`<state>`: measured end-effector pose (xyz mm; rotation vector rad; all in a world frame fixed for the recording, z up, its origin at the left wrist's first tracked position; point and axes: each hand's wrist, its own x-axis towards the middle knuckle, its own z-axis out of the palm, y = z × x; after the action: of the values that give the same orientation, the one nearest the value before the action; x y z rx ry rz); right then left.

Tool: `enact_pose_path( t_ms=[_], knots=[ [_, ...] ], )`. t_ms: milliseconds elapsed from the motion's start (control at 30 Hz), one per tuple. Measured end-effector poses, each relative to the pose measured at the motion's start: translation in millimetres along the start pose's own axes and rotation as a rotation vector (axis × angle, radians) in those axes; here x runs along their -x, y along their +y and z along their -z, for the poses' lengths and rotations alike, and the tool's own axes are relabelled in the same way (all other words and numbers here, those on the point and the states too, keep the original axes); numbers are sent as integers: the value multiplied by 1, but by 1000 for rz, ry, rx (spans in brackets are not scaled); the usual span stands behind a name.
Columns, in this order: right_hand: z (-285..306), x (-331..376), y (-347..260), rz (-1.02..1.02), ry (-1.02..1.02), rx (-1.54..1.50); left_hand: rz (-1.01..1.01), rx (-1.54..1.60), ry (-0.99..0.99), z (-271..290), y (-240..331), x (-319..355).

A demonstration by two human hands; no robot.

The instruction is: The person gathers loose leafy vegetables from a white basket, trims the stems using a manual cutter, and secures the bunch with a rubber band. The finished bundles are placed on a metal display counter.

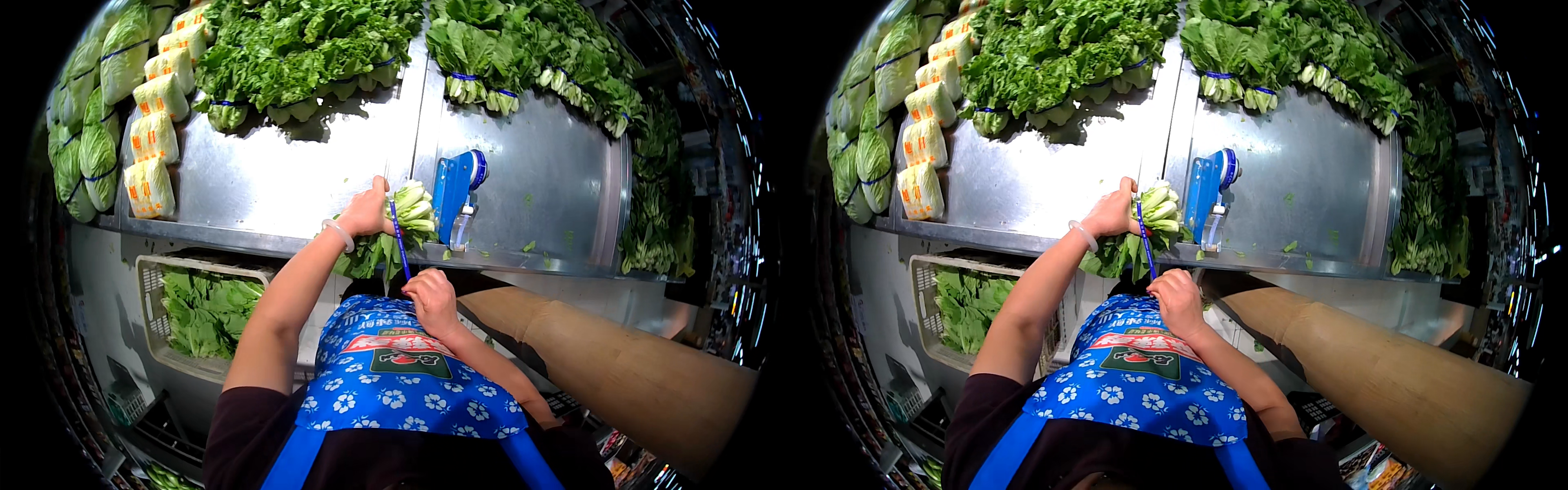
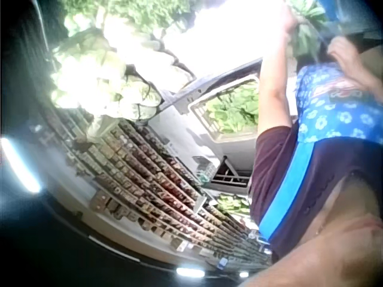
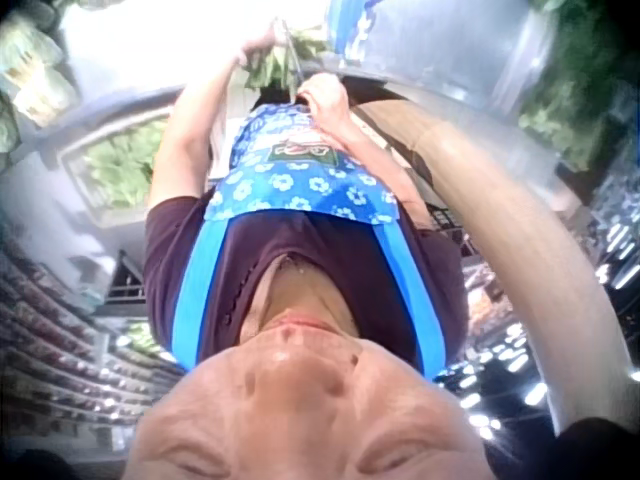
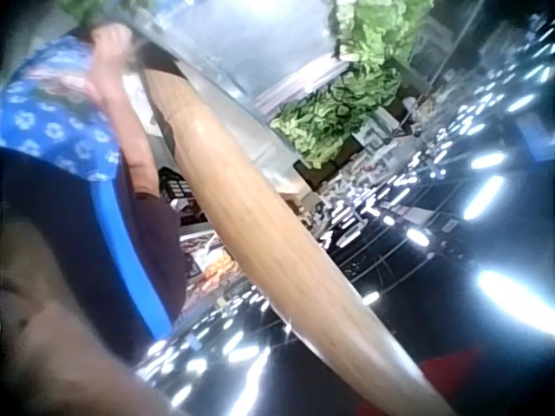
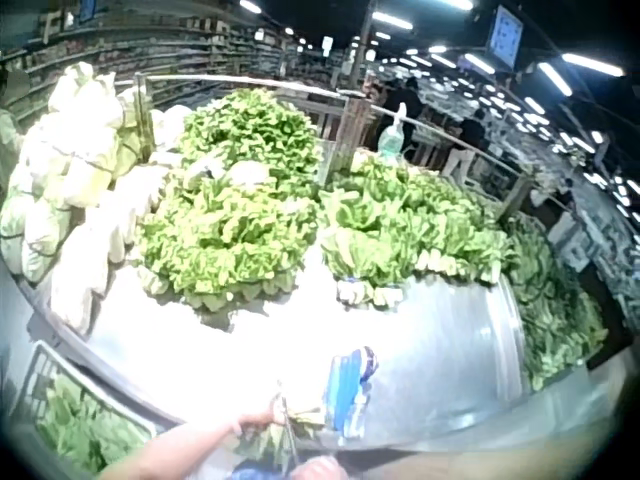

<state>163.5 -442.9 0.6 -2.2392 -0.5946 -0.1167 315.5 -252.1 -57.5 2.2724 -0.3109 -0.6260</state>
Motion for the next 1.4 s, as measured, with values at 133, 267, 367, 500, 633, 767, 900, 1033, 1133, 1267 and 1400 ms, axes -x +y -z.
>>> enact_pose_path(
  t_ms=[133,267,367,500,633,767,900,1033,1133,1267,1400],
  knots=[
    [-13,10,24,-58,-13,3,-14,2,-36,5,2,-5],
    [-31,9,43,-128,3,-22,-55,52,-65,4,-9,-11],
    [-38,4,62,-167,-14,17,-57,120,-119,5,-16,-17],
    [-45,-5,77,-198,-34,93,-74,163,-162,8,-21,-22],
    [-50,-14,86,-188,-90,148,-86,283,-199,10,-33,-28],
    [-41,-23,88,-134,-78,132,-27,513,-270,16,-39,-29],
    [-6,-39,67,8,-64,60,-10,744,-284,38,-28,-12],
    [58,-70,17,154,4,-17,-85,982,-263,77,5,12],
    [102,-92,-7,272,29,-52,-162,1140,-287,91,32,28],
    [149,-120,-35,442,33,-27,-209,1405,-322,100,68,40],
    [185,-134,-50,496,-100,13,-147,1877,-418,98,74,30]
  ],
)
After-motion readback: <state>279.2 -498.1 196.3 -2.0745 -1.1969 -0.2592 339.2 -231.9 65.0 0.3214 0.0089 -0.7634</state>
